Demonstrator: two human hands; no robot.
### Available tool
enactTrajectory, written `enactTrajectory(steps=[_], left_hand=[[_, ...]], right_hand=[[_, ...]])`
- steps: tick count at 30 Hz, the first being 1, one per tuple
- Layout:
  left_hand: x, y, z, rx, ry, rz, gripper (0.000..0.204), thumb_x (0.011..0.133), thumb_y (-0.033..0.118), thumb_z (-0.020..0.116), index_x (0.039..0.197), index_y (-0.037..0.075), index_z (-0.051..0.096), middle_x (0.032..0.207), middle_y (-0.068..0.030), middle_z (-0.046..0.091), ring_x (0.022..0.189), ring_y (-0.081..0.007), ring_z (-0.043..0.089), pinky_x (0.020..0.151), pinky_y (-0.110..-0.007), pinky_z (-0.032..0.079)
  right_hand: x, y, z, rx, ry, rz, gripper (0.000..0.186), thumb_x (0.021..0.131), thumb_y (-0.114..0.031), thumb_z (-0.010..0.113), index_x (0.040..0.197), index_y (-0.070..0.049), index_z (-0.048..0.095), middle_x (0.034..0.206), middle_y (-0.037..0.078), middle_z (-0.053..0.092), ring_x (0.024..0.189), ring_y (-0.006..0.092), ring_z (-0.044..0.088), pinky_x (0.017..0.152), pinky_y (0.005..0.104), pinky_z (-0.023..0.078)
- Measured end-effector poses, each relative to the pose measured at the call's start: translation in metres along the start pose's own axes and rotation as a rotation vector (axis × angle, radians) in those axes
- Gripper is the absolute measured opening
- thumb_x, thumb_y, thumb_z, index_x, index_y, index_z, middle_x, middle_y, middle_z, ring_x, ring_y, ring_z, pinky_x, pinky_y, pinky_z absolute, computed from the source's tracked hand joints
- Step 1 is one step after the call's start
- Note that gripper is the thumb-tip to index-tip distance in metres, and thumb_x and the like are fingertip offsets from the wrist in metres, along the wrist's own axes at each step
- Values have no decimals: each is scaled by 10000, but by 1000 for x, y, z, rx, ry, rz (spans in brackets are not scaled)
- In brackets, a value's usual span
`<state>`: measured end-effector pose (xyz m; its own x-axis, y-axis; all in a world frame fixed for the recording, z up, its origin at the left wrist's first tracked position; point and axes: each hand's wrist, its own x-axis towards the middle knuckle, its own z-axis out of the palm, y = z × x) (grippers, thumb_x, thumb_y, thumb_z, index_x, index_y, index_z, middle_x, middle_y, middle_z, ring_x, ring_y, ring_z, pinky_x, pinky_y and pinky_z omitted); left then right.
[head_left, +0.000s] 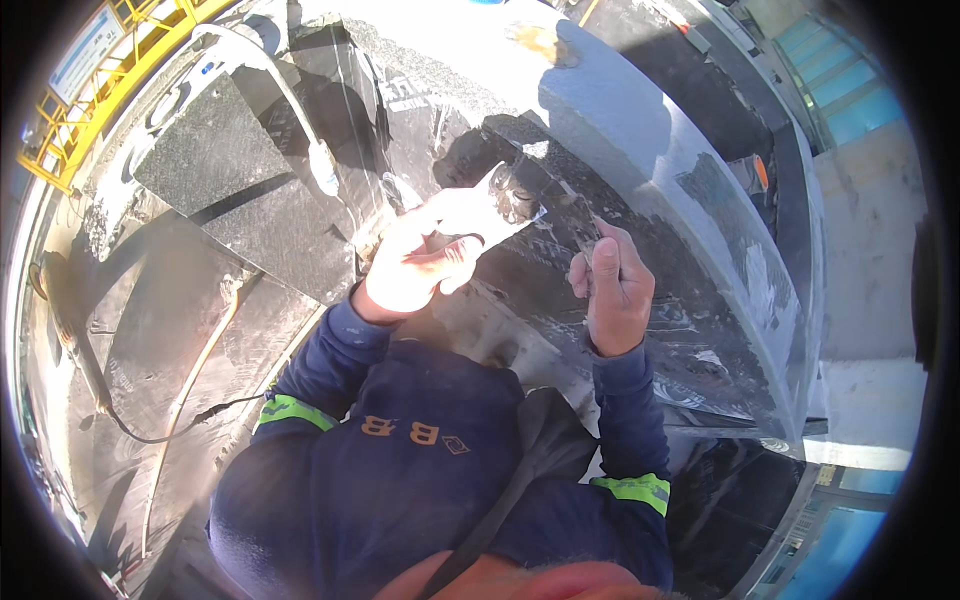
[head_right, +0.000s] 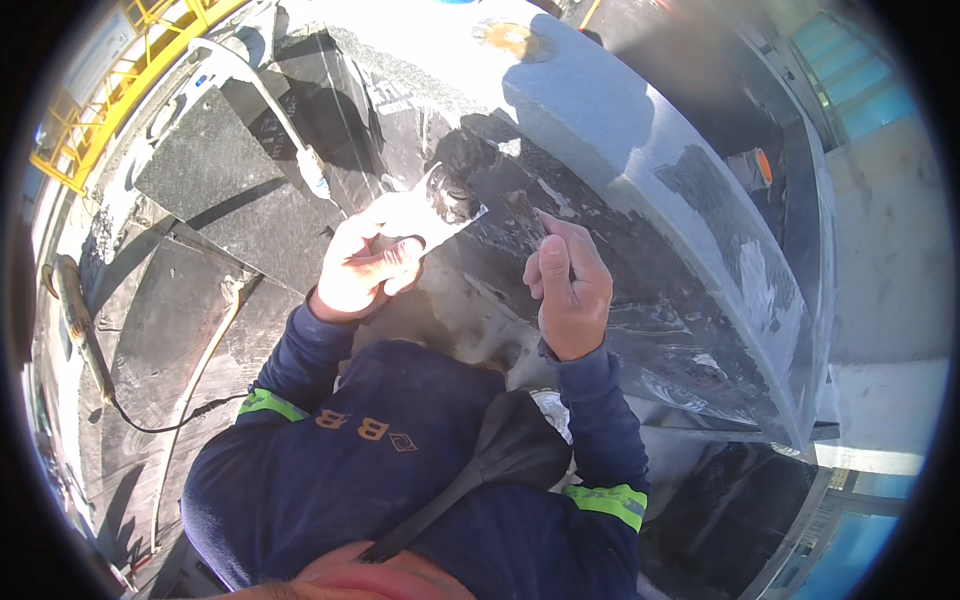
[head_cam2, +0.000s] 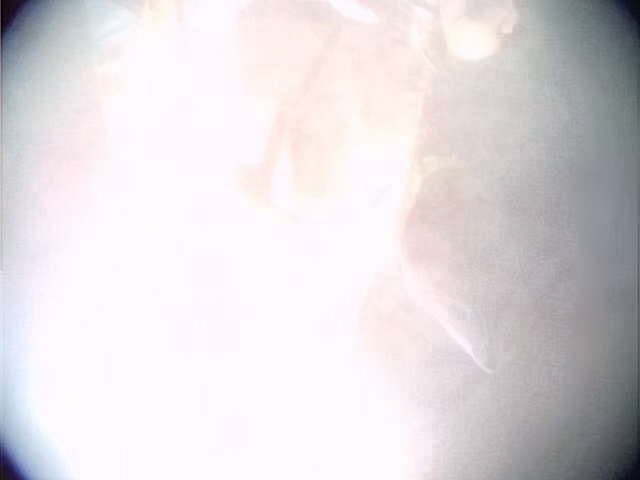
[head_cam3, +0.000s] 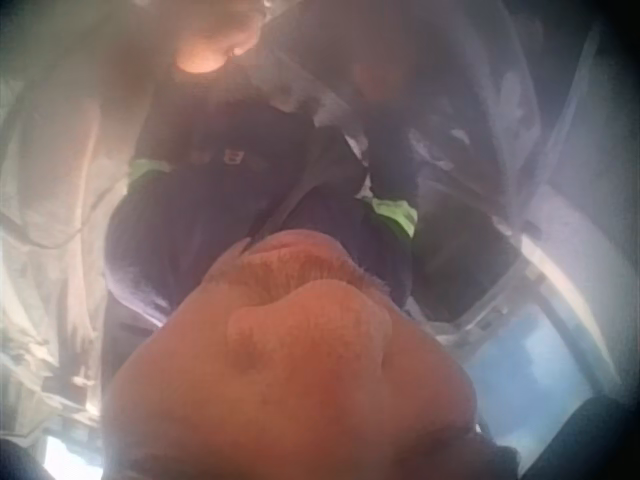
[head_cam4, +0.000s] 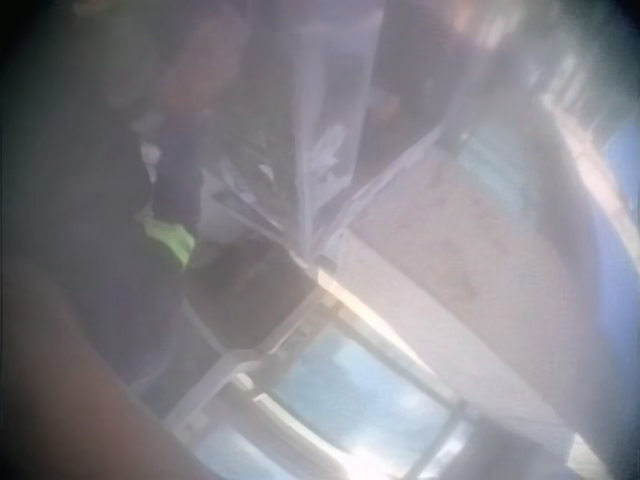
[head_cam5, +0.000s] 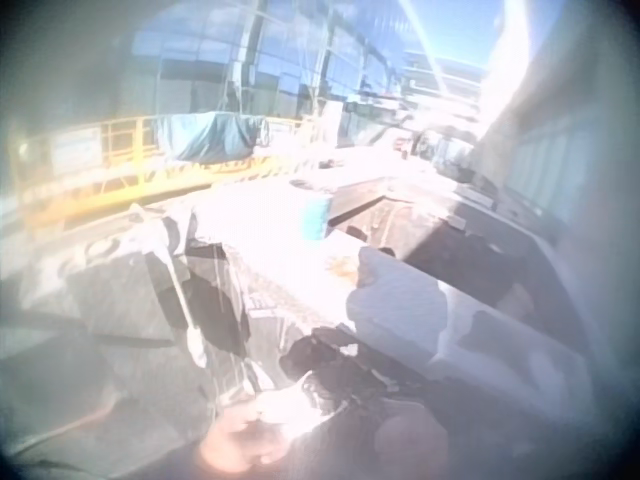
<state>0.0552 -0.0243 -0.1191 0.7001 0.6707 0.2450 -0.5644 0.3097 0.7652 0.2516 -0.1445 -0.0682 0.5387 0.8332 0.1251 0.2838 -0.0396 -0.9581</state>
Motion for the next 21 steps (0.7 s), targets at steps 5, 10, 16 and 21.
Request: enactTrajectory(steps=[5, 10, 16, 21], left_hand=[[14, -17, 4, 822, 90, 482, 414, 959, -18, 540, 1363, 1, 454, 942, -97, 594, 690, -140, 529, 608, -263, 448], [21, -16, 15, 1122, 5, 640, 355, 868, -78, 580, 1220, -82, 546, 1145, -229, 607, 1010, -394, 586, 873, -408, 499], [24, -12, 18, 1295, -56, 755, 387, 834, -117, 564, 1217, -68, 554, 1190, -209, 623, 1051, -382, 593, 916, -418, 492], [27, -14, 13, 1296, -43, 748, 377, 827, -118, 581, 1197, -45, 567, 1147, -225, 607, 1021, -372, 610, 882, -394, 498]], right_hand=[[-2, -15, -2, 333, -165, 185, 401, 1048, -296, 461, 1182, 64, 578, 743, 65, 602, 519, 92, 507, 464, 234, 372], [2, -19, 0, 393, -199, 256, 380, 1045, -276, 464, 1184, 61, 572, 792, 59, 599, 534, 96, 510, 470, 234, 376], [2, -18, -2, 371, -203, 255, 354, 1038, -269, 487, 1210, 29, 573, 852, 46, 611, 552, 96, 512, 482, 230, 387], [3, -18, -2, 440, -162, 347, 357, 1035, -276, 500, 1230, 16, 564, 880, 41, 610, 578, 104, 516, 485, 222, 384]])
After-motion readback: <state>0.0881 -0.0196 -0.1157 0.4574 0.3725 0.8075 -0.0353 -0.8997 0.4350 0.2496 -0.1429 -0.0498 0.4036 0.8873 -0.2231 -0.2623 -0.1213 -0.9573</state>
